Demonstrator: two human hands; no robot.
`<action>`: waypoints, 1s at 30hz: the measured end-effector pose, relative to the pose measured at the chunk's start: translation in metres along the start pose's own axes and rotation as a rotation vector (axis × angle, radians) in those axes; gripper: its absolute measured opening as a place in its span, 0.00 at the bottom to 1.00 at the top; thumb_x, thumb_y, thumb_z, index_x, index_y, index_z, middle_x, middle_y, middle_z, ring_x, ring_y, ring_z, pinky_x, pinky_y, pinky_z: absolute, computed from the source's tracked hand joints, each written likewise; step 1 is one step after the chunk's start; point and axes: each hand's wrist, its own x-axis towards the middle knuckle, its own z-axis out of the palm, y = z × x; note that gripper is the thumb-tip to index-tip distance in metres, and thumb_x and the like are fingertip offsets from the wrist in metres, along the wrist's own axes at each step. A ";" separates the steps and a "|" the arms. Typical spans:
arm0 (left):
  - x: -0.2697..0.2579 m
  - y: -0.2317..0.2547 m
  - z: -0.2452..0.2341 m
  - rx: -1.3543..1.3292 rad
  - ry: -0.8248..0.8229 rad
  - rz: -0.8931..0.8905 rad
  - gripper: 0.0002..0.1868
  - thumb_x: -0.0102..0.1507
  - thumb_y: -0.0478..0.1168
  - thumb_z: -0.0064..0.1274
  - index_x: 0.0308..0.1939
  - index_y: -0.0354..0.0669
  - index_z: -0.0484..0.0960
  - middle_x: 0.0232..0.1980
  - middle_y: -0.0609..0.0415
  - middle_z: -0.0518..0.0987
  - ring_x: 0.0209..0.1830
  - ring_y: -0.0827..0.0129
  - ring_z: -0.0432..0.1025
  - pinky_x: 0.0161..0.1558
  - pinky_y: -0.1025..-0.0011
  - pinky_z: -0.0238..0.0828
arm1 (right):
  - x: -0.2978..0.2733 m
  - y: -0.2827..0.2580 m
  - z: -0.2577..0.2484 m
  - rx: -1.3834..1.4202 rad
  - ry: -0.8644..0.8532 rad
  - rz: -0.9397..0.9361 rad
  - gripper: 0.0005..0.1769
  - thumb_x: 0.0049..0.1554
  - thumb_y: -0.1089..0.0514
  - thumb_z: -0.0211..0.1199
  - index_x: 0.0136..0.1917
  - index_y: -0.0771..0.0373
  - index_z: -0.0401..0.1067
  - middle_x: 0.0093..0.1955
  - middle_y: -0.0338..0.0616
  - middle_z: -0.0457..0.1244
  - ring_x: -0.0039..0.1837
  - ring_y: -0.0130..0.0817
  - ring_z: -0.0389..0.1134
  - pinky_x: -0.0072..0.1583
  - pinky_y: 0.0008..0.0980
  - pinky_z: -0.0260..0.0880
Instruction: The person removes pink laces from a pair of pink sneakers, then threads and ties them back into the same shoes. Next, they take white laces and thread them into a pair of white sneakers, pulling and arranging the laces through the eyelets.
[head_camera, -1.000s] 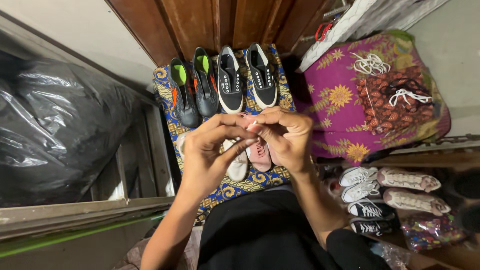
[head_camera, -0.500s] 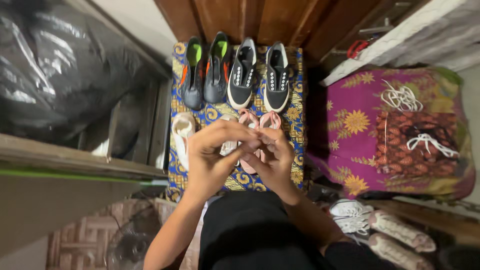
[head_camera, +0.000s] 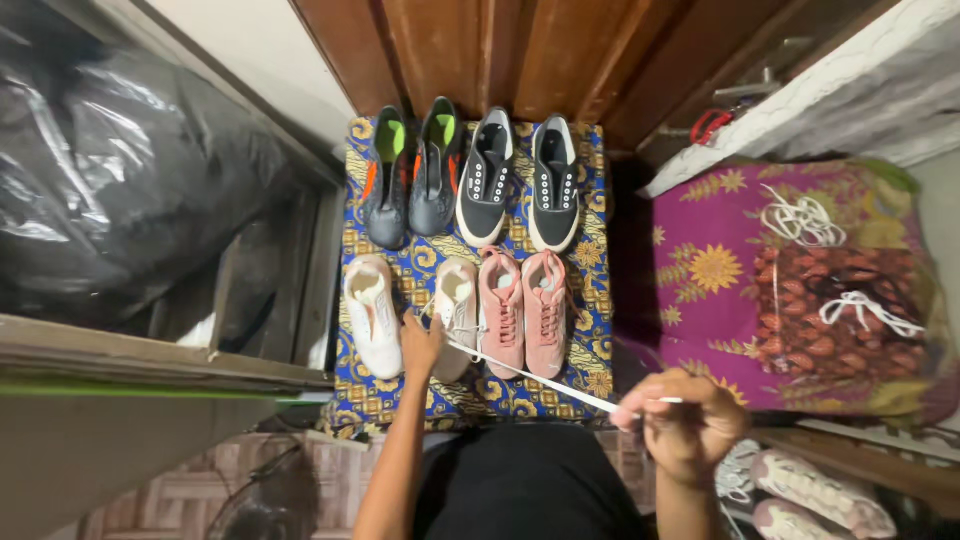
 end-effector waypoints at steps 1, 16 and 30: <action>-0.009 -0.014 0.016 -0.179 -0.101 -0.141 0.31 0.60 0.47 0.64 0.58 0.25 0.76 0.36 0.34 0.82 0.32 0.51 0.77 0.38 0.58 0.74 | -0.008 0.000 -0.011 -0.023 0.030 0.020 0.05 0.62 0.63 0.65 0.47 0.68 0.72 0.34 0.52 0.66 0.29 0.33 0.66 0.31 0.27 0.66; 0.011 -0.045 0.009 -0.519 -0.488 -0.364 0.21 0.57 0.40 0.66 0.52 0.35 0.81 0.31 0.47 0.82 0.30 0.64 0.76 0.35 0.69 0.72 | -0.069 -0.008 -0.086 -0.228 0.529 -0.021 0.03 0.73 0.68 0.60 0.54 0.70 0.68 0.37 0.52 0.63 0.33 0.36 0.63 0.35 0.28 0.60; 0.193 -0.036 -0.213 -1.230 0.166 -0.341 0.06 0.69 0.27 0.58 0.50 0.31 0.83 0.42 0.44 0.86 0.29 0.75 0.67 0.32 0.80 0.62 | -0.022 -0.023 -0.084 -0.361 0.429 -0.004 0.11 0.73 0.64 0.67 0.50 0.69 0.68 0.38 0.50 0.63 0.33 0.32 0.62 0.35 0.24 0.57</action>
